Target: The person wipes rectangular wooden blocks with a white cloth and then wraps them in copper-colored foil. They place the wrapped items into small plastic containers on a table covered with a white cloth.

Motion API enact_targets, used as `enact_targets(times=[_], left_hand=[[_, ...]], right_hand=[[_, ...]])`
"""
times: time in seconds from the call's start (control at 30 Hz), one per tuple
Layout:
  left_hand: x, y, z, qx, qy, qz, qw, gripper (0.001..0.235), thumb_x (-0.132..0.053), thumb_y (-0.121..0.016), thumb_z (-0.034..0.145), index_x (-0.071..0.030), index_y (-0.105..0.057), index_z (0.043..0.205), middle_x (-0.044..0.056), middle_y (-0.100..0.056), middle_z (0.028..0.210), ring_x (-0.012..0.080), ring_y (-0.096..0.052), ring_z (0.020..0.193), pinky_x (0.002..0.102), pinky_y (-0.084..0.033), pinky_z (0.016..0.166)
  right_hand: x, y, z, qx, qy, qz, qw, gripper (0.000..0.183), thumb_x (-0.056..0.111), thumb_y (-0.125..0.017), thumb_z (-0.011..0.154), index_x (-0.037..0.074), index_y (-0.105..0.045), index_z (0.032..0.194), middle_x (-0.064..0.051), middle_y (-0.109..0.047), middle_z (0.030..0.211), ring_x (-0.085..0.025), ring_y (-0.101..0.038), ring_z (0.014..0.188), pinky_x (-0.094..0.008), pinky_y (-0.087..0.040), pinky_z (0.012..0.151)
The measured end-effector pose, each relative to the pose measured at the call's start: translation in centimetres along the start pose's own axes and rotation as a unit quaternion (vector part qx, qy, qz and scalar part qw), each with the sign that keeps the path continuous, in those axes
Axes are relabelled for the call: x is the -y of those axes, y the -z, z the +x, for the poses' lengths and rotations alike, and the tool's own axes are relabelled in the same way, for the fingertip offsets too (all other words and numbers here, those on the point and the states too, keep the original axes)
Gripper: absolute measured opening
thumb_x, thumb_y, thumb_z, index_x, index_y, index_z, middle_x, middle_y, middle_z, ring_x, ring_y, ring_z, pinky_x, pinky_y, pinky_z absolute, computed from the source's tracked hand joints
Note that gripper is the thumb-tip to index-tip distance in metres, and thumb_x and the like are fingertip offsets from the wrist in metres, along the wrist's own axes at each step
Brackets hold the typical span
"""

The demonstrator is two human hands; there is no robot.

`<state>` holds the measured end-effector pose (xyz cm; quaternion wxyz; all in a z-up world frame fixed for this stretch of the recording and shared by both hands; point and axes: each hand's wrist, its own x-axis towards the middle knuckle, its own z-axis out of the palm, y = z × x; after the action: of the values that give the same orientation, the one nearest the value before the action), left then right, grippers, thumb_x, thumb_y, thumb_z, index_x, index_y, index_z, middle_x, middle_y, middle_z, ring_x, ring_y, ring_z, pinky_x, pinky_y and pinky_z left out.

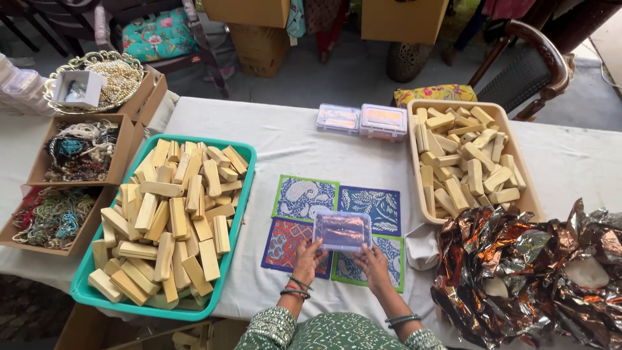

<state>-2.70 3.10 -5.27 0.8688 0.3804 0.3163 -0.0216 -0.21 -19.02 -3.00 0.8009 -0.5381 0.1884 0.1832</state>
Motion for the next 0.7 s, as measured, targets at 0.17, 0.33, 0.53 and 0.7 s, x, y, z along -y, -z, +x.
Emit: enact_targets(times=[0.17,0.33,0.53,0.7], left_hand=[[0.9,0.0,-1.1,0.004,0.009,0.016,1.000,0.040,-0.021,-0.079,0.088,-0.010,-0.056,0.119,0.002,-0.065,0.103,0.0151,-0.067,0.085,0.029,-0.062,0.071],[0.1,-2.5,-3.8,-0.006,0.057,0.004,0.998,0.051,-0.023,-0.078,0.086,-0.022,-0.054,0.131,0.002,-0.066,0.108,0.0160,-0.067,0.084,0.030,-0.059,0.073],[3.0,-1.7,-2.1,0.012,0.056,-0.068,0.996,0.045,-0.021,-0.075,0.089,-0.015,-0.058,0.130,0.006,-0.069,0.108,0.0216,-0.070,0.089,0.032,-0.060,0.073],[1.5,-1.1,-2.1,-0.005,-0.024,-0.053,0.998,0.033,-0.015,-0.071,0.092,-0.012,-0.065,0.125,0.002,-0.069,0.108,0.0161,-0.068,0.090,0.031,-0.062,0.076]], right_hand=[[-1.1,1.8,-0.4,0.014,-0.002,0.018,1.000,0.043,0.029,-0.068,0.094,-0.001,-0.059,0.125,-0.012,-0.072,0.107,-0.023,-0.072,0.093,-0.035,-0.059,0.078],[-0.6,2.6,-0.3,0.006,-0.002,0.034,0.999,0.044,0.027,-0.070,0.093,-0.002,-0.061,0.125,-0.015,-0.072,0.107,-0.022,-0.073,0.093,-0.035,-0.059,0.078],[0.9,3.5,0.0,0.035,-0.003,0.025,0.999,0.045,0.025,-0.071,0.092,-0.002,-0.058,0.126,-0.013,-0.072,0.107,-0.022,-0.072,0.094,-0.034,-0.059,0.078],[0.5,2.0,1.9,0.079,-0.002,0.007,0.997,0.050,0.027,-0.071,0.091,-0.001,-0.058,0.131,-0.011,-0.073,0.113,-0.022,-0.072,0.097,-0.034,-0.059,0.078]])
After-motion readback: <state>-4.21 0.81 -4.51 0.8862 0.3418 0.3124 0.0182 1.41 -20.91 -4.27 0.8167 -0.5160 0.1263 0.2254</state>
